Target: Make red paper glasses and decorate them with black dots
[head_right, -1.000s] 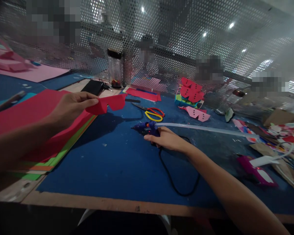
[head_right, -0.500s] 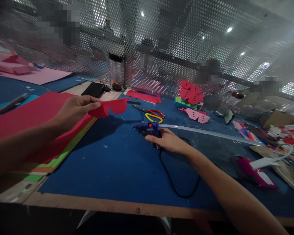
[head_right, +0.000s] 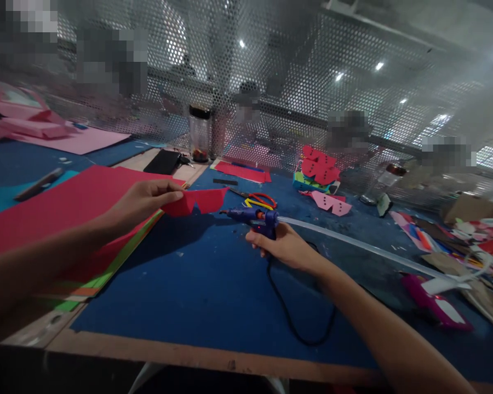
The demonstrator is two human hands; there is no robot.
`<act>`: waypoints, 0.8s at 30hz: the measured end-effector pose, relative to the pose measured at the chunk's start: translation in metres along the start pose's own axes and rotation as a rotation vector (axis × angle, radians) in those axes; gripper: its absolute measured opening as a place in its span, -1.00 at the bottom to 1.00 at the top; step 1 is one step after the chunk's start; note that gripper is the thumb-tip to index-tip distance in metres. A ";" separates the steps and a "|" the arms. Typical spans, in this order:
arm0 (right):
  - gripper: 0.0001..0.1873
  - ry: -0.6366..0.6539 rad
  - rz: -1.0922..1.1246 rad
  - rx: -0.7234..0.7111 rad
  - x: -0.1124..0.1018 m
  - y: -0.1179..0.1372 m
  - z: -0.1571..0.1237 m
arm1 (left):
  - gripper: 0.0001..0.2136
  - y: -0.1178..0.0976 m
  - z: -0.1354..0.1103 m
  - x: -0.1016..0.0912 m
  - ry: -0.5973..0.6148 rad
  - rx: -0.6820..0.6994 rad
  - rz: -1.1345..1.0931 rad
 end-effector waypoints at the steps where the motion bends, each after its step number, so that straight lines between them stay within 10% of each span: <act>1: -0.61 -0.001 0.012 -0.010 0.000 0.002 -0.001 | -0.77 -0.001 -0.001 0.004 0.030 0.011 -0.007; 24: -0.63 0.023 0.045 -0.050 0.009 0.005 -0.005 | -0.75 -0.015 -0.015 0.036 0.242 0.024 -0.047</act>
Point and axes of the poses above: each hand's wrist, its own z-axis towards the middle knuckle, its own x-axis out of the palm, y = z × x, the point moved 9 cm from there along z, towards the middle knuckle, and after that the axes turned 15 degrees about x, right-handed, at the moved point
